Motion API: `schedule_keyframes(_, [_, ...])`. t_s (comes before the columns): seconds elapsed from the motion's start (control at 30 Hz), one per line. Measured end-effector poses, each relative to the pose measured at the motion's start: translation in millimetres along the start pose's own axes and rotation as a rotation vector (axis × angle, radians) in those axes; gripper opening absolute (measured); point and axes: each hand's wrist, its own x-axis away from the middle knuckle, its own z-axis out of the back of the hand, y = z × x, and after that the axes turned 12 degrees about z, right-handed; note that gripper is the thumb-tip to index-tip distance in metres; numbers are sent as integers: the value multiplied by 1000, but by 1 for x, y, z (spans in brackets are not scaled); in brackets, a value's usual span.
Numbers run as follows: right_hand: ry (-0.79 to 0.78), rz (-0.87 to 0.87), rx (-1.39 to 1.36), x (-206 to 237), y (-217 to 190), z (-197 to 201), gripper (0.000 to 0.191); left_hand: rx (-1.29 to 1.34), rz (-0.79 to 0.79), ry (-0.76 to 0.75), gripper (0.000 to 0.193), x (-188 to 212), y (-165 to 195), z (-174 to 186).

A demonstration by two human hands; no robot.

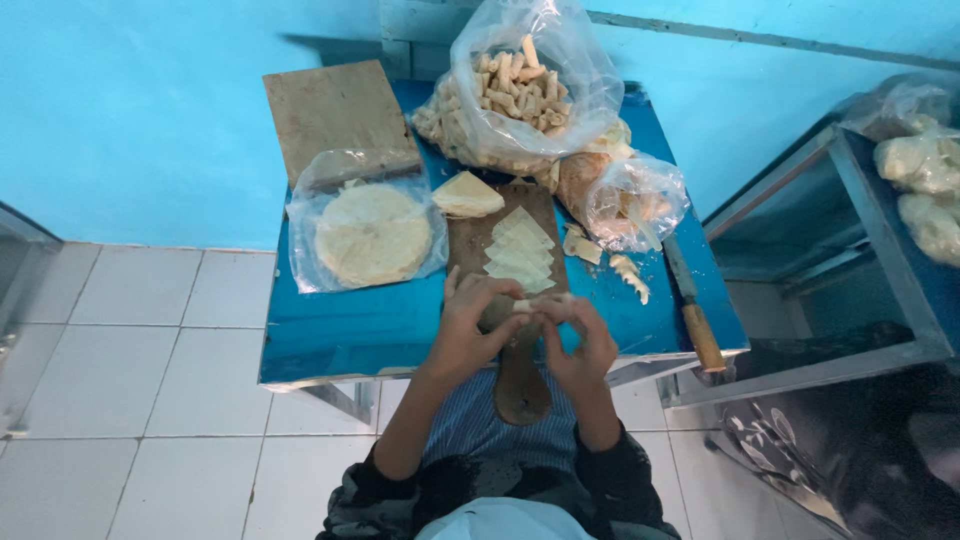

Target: The person folds thin flat dough pieces into diamond shapes by hand on a wooden paddle board, pressing each fold and stacking the finished folded pieces in a pile on the board, taking new flat dough pieces from a pile beside the board.

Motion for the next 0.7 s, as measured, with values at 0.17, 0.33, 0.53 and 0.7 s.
schedule_keyframes(0.17, [335, 340, 334, -32, -2, 17, 53, 45, 23, 45, 41, 2, 2, 1])
schedule_keyframes(0.33, [529, 279, 335, -118, 24, 4, 48, 22, 38, 24, 37, 1, 3, 2])
schedule_keyframes(0.53, [29, -8, 232, -163, 69, 8, 50, 0, 29, 40, 36, 1, 3, 2])
schedule_keyframes(0.7, [-139, -260, 516, -115, 117, 58, 34, -55, 37, 53, 35, 3, -1, -1])
